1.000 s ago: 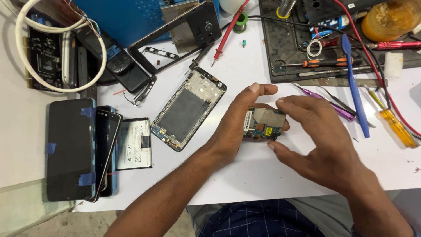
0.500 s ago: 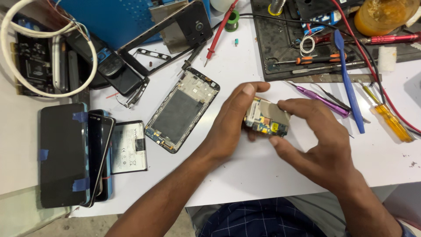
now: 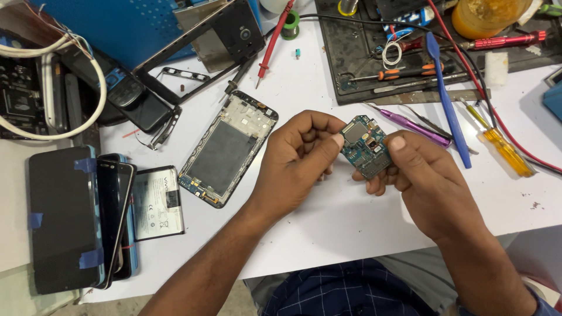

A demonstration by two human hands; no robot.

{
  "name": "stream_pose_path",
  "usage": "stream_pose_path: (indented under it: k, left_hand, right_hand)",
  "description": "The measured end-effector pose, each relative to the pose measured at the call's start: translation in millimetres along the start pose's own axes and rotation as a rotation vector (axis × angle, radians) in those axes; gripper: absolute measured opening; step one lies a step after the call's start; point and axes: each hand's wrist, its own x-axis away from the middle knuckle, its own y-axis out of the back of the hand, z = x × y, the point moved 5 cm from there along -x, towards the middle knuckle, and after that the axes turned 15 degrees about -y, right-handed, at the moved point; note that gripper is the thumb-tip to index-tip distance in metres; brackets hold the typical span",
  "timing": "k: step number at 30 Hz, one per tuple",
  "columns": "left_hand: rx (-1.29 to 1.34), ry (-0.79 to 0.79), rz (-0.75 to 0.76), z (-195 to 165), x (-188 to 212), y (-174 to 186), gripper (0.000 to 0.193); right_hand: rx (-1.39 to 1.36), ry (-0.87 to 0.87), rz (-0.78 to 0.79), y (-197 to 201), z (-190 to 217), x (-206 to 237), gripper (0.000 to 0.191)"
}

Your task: The person uses a screwdriver on a disassembled phone motherboard, then scrubs the board with a blue brush while holding it, turning it over to clean both sides. They then align the motherboard into the phone frame and press it into place with both hands.

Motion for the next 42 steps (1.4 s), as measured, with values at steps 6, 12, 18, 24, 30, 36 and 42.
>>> stream_pose_path:
  k: [6, 12, 18, 24, 30, 36, 42]
  left_hand:
    - [0.014, 0.02, -0.055, 0.2, -1.2, 4.0, 0.022]
    - [0.011, 0.053, -0.104, 5.5, -2.1, 6.2, 0.021]
    - [-0.021, 0.045, -0.106, 6.6, -3.3, 5.7, 0.024]
    - [-0.05, 0.071, -0.065, 0.0, -4.6, 2.4, 0.027]
    - [-0.72, -0.077, -0.146, -44.7, -3.9, 23.1, 0.048]
    - [-1.409, -0.112, -0.073, -71.1, 8.2, 54.6, 0.074]
    - [-1.541, 0.04, -0.033, -54.7, 11.0, 66.7, 0.085]
  right_hand:
    - [0.048, 0.073, -0.038, 2.6, -0.9, 1.3, 0.036]
    - [0.444, 0.441, -0.241, -5.6, 16.6, 14.1, 0.054]
    - [0.788, 0.685, -0.433, -24.6, 27.4, 24.8, 0.073]
    - [0.803, 0.686, -0.464, -22.9, 25.9, 24.7, 0.07]
    - [0.741, 0.68, -0.486, -13.7, 22.2, 22.5, 0.061]
    - [0.712, 0.668, -0.478, -8.6, 17.9, 18.4, 0.056]
    - [0.701, 0.641, -0.496, -5.2, 17.1, 17.5, 0.053]
